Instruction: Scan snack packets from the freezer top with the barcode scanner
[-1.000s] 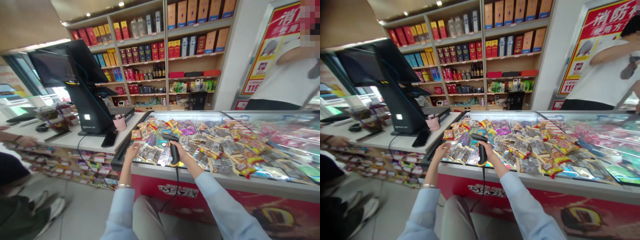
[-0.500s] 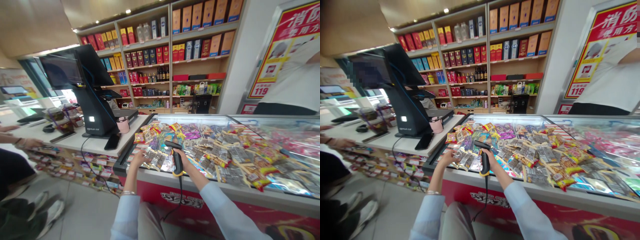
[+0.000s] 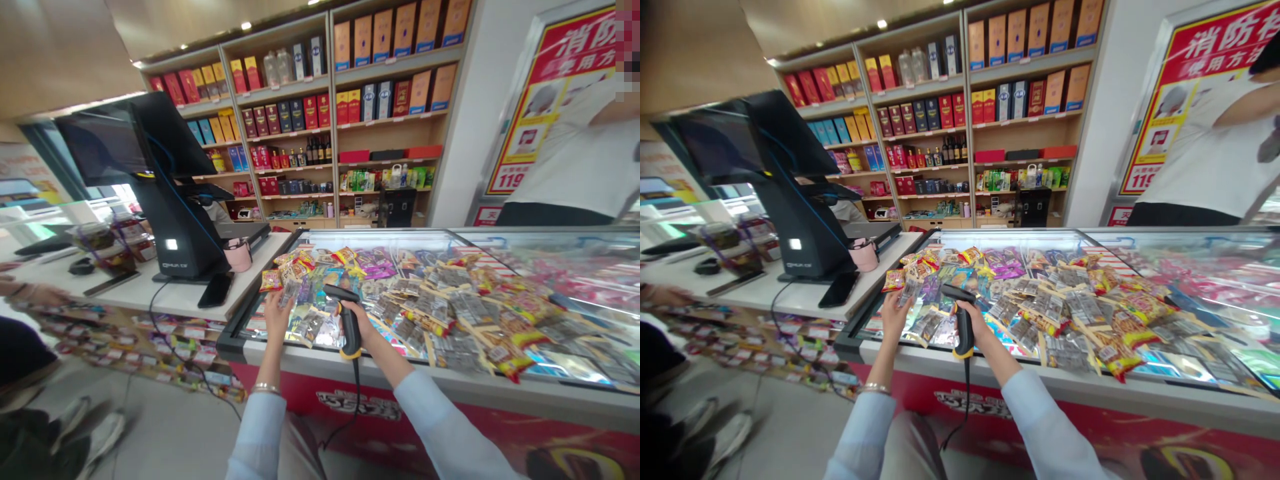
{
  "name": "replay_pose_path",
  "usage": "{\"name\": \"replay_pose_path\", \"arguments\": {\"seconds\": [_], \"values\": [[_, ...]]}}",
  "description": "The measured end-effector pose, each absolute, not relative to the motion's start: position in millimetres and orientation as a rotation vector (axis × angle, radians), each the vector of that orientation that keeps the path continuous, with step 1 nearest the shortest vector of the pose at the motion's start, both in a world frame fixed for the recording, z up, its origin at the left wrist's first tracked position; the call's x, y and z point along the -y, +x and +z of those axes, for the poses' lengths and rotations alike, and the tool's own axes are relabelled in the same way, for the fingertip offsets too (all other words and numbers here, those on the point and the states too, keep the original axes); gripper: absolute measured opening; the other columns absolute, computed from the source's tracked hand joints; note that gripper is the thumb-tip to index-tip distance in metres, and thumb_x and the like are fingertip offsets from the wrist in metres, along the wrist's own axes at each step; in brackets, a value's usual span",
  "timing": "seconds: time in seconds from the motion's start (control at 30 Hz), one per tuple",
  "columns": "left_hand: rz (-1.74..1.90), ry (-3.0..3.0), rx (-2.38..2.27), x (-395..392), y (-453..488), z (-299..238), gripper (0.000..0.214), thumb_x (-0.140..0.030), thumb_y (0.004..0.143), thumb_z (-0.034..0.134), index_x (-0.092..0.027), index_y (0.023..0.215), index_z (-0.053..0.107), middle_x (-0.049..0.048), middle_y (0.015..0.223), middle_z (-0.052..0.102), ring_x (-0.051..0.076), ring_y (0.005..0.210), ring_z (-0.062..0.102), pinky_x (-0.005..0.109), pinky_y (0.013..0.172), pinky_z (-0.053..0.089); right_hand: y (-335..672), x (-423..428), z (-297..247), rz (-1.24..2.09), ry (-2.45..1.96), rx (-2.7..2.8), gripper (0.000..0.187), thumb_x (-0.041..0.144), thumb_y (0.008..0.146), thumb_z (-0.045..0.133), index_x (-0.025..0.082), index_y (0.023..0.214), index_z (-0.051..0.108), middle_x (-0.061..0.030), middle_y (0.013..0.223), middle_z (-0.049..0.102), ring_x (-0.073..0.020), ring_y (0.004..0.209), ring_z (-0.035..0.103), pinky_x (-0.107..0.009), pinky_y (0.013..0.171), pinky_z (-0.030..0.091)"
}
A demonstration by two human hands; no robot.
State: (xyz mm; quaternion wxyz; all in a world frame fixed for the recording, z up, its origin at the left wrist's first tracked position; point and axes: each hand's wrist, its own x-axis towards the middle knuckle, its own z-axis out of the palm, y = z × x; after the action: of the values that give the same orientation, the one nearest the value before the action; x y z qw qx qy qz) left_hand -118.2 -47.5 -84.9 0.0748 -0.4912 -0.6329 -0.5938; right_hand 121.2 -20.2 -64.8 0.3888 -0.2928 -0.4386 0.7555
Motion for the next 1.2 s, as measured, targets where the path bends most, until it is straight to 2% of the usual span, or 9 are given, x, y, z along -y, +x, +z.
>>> {"name": "replay_pose_path", "arguments": {"seconds": [0.47,0.67,0.77,0.87,1.0,1.2], "values": [[-1.667,-1.463,1.862,55,-116,-81,0.033,-0.044,0.082,0.059,-0.018,0.100,0.064,0.0067,0.095,0.057,0.019,0.082,0.058,0.031,0.073,0.049,126,25,-66,2.001,-0.618,1.170,0.037,0.053,0.069,0.060,0.016,0.068,0.063,0.0006,0.042,0.057,-0.0106,0.034,0.047,-0.021,0.037,0.040],[-1.632,-1.468,1.948,56,-117,-79,0.031,-0.043,0.079,0.059,-0.019,0.098,0.064,0.0069,0.096,0.057,0.020,0.085,0.059,0.032,0.077,0.050,127,24,-64,1.990,-0.611,1.128,0.038,0.054,0.070,0.059,0.016,0.069,0.063,-0.0002,0.042,0.056,-0.0119,0.034,0.049,-0.022,0.036,0.039],[-1.640,-1.426,1.967,53,-105,-61,0.031,-0.042,0.077,0.061,-0.019,0.098,0.064,0.0071,0.095,0.057,0.021,0.086,0.059,0.034,0.079,0.050,138,22,-52,1.932,-0.612,1.077,0.036,0.053,0.069,0.060,0.017,0.069,0.063,-0.0001,0.042,0.057,-0.0119,0.034,0.049,-0.022,0.036,0.040],[-1.698,-1.411,1.926,41,-68,-28,0.032,-0.041,0.077,0.062,-0.019,0.100,0.064,0.0069,0.097,0.059,0.021,0.088,0.059,0.035,0.082,0.049,166,19,-29,1.860,-0.647,1.013,0.033,0.050,0.073,0.059,0.017,0.071,0.062,-0.0003,0.043,0.058,-0.0121,0.035,0.050,-0.022,0.036,0.041],[-1.847,-1.723,1.853,9,17,6,0.034,-0.039,0.076,0.064,-0.018,0.103,0.065,0.0061,0.099,0.064,0.021,0.092,0.060,0.033,0.084,0.048,227,15,2,1.703,-0.672,0.955,0.029,0.046,0.078,0.057,0.017,0.073,0.062,0.0002,0.045,0.058,-0.0119,0.036,0.050,-0.022,0.037,0.043],[-1.870,-2.138,2.071,-39,139,4,0.038,-0.034,0.073,0.069,-0.013,0.105,0.068,0.0081,0.099,0.070,0.022,0.091,0.063,0.033,0.085,0.048,333,13,15,1.498,-0.831,0.836,0.029,0.046,0.080,0.057,0.018,0.074,0.062,-0.0003,0.044,0.057,-0.0129,0.035,0.050,-0.022,0.035,0.041]]}}
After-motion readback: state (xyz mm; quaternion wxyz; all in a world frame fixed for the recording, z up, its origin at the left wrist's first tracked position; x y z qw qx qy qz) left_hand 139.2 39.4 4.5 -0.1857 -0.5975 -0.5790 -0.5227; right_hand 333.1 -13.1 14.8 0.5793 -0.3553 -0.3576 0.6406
